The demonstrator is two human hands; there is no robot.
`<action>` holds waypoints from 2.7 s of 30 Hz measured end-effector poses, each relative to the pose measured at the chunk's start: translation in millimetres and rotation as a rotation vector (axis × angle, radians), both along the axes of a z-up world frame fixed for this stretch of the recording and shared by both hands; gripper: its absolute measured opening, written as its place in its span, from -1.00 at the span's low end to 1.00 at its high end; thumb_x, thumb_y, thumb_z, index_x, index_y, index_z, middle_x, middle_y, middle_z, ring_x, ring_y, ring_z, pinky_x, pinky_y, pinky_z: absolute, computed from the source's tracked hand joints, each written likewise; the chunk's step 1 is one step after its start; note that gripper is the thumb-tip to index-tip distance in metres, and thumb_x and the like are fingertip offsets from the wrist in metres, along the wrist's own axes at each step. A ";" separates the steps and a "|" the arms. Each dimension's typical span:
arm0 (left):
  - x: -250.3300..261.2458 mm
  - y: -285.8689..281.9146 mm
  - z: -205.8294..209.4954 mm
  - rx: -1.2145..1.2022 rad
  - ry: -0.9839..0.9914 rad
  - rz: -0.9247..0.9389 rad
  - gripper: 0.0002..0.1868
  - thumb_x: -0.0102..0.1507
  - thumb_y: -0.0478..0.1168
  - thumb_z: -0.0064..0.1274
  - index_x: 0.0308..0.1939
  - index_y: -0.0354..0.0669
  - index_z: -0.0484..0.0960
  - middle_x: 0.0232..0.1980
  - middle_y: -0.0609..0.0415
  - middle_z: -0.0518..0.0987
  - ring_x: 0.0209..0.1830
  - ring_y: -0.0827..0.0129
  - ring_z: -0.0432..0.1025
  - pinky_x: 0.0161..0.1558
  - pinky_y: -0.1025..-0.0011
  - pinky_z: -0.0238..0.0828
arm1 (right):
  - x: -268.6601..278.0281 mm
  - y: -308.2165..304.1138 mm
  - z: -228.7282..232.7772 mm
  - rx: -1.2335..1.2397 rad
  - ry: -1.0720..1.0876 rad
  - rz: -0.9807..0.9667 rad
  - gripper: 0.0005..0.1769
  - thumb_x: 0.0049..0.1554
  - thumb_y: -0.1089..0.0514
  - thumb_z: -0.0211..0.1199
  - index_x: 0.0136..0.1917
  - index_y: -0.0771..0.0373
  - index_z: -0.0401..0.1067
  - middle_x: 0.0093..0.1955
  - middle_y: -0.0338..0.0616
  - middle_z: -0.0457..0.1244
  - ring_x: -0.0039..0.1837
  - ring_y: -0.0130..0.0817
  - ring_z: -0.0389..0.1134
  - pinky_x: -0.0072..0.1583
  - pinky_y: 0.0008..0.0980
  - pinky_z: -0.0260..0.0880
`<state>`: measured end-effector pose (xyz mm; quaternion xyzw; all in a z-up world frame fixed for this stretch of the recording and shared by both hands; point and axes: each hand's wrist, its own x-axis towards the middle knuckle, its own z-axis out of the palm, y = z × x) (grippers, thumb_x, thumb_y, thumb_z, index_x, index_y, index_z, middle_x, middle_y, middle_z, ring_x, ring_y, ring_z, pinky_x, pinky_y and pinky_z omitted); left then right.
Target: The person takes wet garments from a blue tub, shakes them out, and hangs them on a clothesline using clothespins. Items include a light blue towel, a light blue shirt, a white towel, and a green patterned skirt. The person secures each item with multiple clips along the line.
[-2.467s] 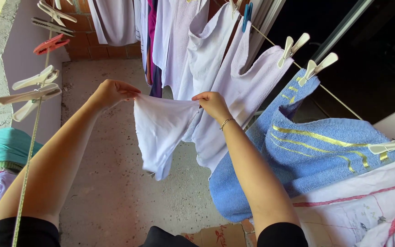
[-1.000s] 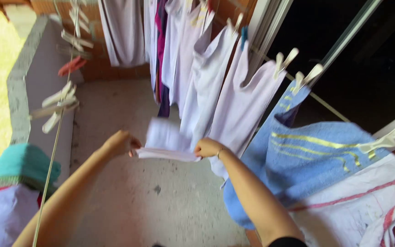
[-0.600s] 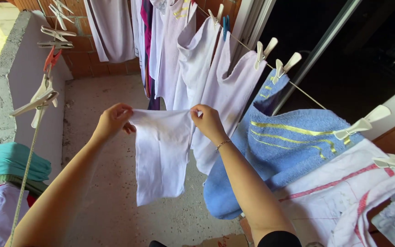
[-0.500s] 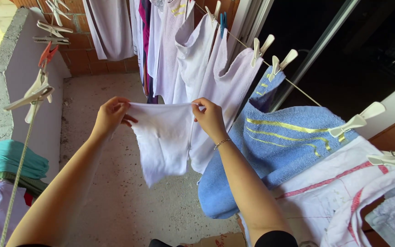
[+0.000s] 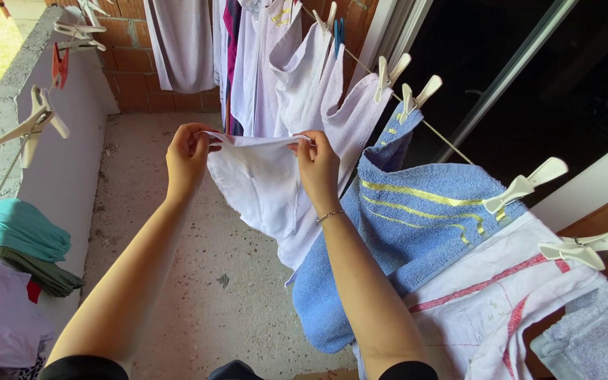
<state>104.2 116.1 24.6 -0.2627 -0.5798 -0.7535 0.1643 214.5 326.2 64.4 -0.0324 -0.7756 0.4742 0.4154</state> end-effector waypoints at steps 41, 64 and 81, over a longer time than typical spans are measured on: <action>-323.1 175.9 255.0 0.008 -0.059 -0.557 -0.60 0.34 0.11 -0.35 -0.05 -0.10 0.40 -0.29 -0.04 0.74 -0.35 0.37 0.71 -0.33 0.58 0.63 | -247.4 41.3 244.7 -0.082 0.101 -0.077 -0.61 0.17 0.16 -0.18 0.22 0.17 0.29 0.01 0.02 0.53 -0.04 -0.18 0.65 -0.08 -0.45 0.63; -375.3 349.3 228.5 -0.486 0.145 -0.747 -0.28 0.23 -0.20 0.07 0.49 0.22 0.27 0.06 0.03 0.56 -0.16 0.47 0.50 -0.09 0.55 0.52 | -266.1 157.3 255.4 0.098 -0.721 -0.674 -0.40 0.03 -0.06 0.00 0.29 0.23 0.17 0.00 -0.26 0.22 -0.07 -0.44 0.22 -0.10 -0.36 0.19; -434.4 306.6 142.1 -0.613 0.079 -0.231 -0.65 0.33 -0.04 -0.10 -0.54 -0.03 0.39 -0.48 0.04 0.46 -0.43 0.19 0.28 -0.33 0.12 0.14 | -299.4 56.6 227.6 0.732 -1.210 -0.623 -0.63 -0.01 0.49 -0.20 -0.10 0.21 0.36 0.09 -0.09 0.16 -0.01 -0.06 0.31 -0.10 0.01 0.28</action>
